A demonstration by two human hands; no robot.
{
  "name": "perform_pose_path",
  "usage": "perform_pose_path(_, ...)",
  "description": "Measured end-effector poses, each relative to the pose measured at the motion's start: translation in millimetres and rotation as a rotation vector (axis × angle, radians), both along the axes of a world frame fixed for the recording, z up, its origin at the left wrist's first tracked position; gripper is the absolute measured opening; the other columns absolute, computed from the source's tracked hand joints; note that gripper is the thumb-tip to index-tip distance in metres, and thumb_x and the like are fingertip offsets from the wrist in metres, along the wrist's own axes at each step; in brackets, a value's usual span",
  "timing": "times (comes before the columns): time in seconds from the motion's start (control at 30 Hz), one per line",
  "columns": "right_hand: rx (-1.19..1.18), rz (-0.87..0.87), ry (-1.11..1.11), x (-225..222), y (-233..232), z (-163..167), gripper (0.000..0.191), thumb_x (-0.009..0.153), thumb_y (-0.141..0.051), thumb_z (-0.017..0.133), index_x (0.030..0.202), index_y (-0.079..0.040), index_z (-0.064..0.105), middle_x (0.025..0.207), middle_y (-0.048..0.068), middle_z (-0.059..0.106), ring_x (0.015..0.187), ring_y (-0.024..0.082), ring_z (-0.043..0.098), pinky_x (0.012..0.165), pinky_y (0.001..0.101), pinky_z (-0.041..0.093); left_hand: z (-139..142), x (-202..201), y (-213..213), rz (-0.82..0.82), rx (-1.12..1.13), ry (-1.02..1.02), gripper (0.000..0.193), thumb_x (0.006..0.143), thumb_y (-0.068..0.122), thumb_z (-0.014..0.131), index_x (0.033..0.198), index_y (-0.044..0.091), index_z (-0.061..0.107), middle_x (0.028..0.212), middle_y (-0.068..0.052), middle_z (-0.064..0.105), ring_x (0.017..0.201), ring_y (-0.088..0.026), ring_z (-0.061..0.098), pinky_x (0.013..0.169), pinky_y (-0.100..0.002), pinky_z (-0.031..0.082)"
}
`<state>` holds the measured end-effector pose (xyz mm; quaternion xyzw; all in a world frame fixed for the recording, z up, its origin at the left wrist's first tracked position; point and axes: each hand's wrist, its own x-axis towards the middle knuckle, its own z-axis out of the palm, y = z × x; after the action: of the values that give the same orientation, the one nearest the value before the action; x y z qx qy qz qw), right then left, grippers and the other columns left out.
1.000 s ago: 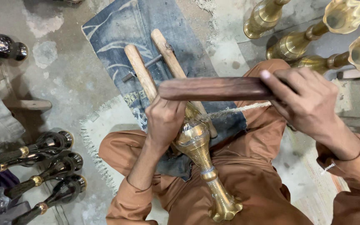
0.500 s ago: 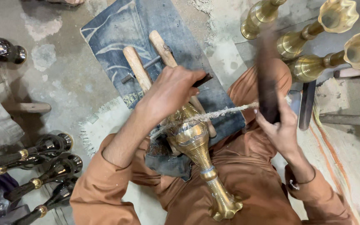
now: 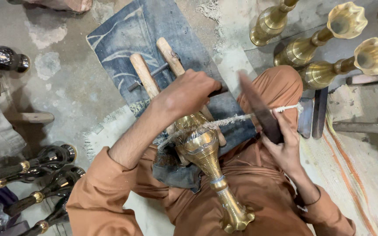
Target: The person sits cross-legged on the floor with a brass vase clamped in a wooden jig on their lap. They pull a rope wrapped around the vase to spin it while pressing a wooden tool against the spinning brass, repeatedly repositioning the rope and tool to work the vase's surface.
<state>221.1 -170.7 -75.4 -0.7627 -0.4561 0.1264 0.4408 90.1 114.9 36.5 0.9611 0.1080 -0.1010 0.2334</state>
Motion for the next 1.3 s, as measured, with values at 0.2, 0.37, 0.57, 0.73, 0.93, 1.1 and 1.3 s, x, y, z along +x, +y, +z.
perform_pose_path(0.2,-0.116,-0.044,0.458,4,-6,-8,0.053,0.088,-0.002,0.08,0.139,0.002,0.063,0.104,0.002,0.065,0.092,0.008,0.058,0.083,0.0251,0.051,21,-51,-5,0.269,-0.195,-0.377,0.028,0.093,0.013,0.076,0.113,-0.002,0.062,0.088,-0.018,0.071,0.078,-0.037,0.069,0.063,-0.047,0.049)
perform_pose_path(0.37,0.068,0.098,0.39,25,-4,12,0.076,0.087,-0.003,0.078,0.154,0.0,0.042,0.117,0.003,0.063,0.101,0.008,0.064,0.089,0.0254,0.054,4,-67,-13,0.339,-0.196,-0.588,0.031,0.093,0.015,0.076,0.118,0.0,0.063,0.095,-0.016,0.073,0.079,-0.03,0.072,0.065,-0.042,0.058)
perform_pose_path(0.57,-0.223,0.194,-0.146,60,20,43,0.097,0.08,-0.004,0.081,0.164,-0.003,0.032,0.108,0.016,0.07,0.093,0.017,0.065,0.081,0.031,0.053,-18,-66,-18,0.387,-0.14,-0.454,0.024,0.096,0.017,0.074,0.115,0.005,0.067,0.079,-0.011,0.072,0.068,-0.026,0.07,0.058,-0.04,0.057)
perform_pose_path(0.73,0.089,0.096,-0.104,63,28,38,0.082,0.1,-0.003,0.08,0.165,-0.005,0.031,0.123,0.018,0.066,0.106,0.016,0.065,0.094,0.0274,0.053,-19,-69,-17,0.332,-0.088,-0.56,0.03,0.093,0.015,0.076,0.119,0.003,0.066,0.082,-0.013,0.072,0.073,-0.029,0.072,0.063,-0.042,0.058)
perform_pose_path(0.93,-0.048,0.118,-0.265,41,30,34,0.084,0.087,-0.006,0.084,0.159,-0.006,0.041,0.102,0.01,0.07,0.087,0.017,0.069,0.078,0.0305,0.052,-7,-65,-17,0.234,-0.052,-0.576,0.027,0.09,0.01,0.076,0.114,0.004,0.068,0.089,-0.015,0.074,0.078,-0.032,0.072,0.069,-0.044,0.058)
perform_pose_path(1.1,-0.037,0.099,-0.239,11,21,13,0.078,0.087,-0.002,0.078,0.158,-0.001,0.044,0.11,0.014,0.071,0.09,0.017,0.069,0.078,0.0292,0.054,6,-42,-2,0.231,-0.235,-0.107,0.02,0.091,0.006,0.07,0.111,0.008,0.071,0.084,-0.012,0.075,0.066,-0.026,0.076,0.056,-0.04,0.06)
perform_pose_path(1.3,-0.01,0.035,-0.103,-18,12,3,0.073,0.085,-0.002,0.079,0.151,0.002,0.048,0.113,0.014,0.071,0.093,0.019,0.071,0.079,0.0289,0.054,15,-22,9,0.047,-0.216,0.066,0.023,0.091,0.001,0.068,0.111,0.012,0.073,0.089,-0.01,0.078,0.073,-0.023,0.08,0.063,-0.04,0.063)
